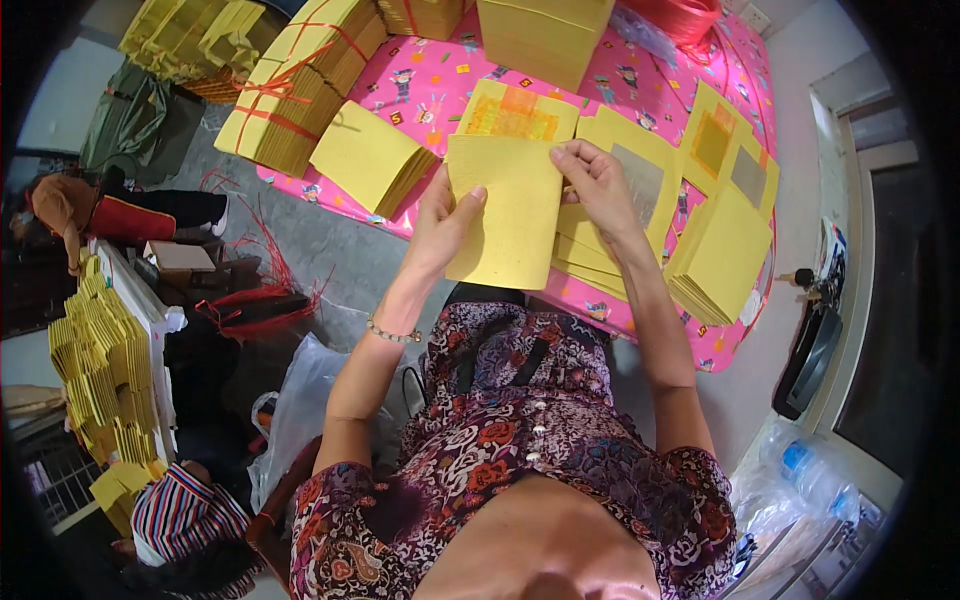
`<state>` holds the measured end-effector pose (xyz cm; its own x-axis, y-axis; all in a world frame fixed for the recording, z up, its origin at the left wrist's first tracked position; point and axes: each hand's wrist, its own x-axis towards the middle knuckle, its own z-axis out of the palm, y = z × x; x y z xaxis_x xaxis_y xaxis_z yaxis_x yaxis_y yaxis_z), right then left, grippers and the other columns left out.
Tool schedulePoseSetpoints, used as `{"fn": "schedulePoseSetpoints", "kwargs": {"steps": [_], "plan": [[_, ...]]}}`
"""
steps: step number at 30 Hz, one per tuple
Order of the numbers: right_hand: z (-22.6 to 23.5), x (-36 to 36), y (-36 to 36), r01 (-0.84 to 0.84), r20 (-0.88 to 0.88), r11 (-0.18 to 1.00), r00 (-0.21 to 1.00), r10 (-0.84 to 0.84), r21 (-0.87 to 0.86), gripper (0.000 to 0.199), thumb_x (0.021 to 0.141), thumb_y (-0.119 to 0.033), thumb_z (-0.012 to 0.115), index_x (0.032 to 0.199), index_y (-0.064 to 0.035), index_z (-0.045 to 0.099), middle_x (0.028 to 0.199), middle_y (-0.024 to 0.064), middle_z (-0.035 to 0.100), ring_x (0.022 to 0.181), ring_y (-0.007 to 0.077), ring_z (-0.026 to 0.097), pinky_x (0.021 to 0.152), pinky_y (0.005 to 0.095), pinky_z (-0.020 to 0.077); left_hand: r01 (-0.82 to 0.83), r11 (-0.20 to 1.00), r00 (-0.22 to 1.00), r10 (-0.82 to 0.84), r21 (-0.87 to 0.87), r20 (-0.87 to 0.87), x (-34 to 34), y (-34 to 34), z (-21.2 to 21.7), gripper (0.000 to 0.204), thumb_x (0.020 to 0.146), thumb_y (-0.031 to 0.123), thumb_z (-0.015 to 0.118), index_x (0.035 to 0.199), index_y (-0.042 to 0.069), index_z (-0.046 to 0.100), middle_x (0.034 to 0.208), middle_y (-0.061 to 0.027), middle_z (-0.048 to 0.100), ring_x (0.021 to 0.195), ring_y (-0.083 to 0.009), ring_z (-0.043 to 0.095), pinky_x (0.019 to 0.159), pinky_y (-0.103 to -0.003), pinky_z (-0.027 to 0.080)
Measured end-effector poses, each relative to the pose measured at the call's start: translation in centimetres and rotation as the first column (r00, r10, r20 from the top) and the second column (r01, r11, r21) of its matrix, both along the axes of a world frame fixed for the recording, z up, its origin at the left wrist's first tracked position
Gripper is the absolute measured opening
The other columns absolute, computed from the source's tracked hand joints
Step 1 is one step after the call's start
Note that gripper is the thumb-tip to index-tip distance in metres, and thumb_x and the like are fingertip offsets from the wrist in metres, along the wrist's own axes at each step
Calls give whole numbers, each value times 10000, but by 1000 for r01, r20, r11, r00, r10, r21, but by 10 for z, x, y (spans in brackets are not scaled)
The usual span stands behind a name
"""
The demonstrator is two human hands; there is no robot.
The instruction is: Sorting and counting sheets of yellow joss paper with gold foil centers.
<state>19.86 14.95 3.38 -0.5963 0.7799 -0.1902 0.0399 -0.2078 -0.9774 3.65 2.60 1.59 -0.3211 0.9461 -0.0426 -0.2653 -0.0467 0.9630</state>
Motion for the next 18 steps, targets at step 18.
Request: {"fn": "schedulePoseSetpoints", "kwargs": {"steps": [18], "plan": [[-14, -172, 20, -453, 352, 712, 887, 299, 537, 307, 819, -315, 657, 853, -10, 644, 614, 15, 554, 532, 99, 528, 508, 271, 427, -587, 809, 774, 550, -29, -314, -161, -15, -28, 318, 865, 128, 616, 1113, -46, 516, 1048, -128, 623, 940, -175, 600, 816, -304, 471]]}}
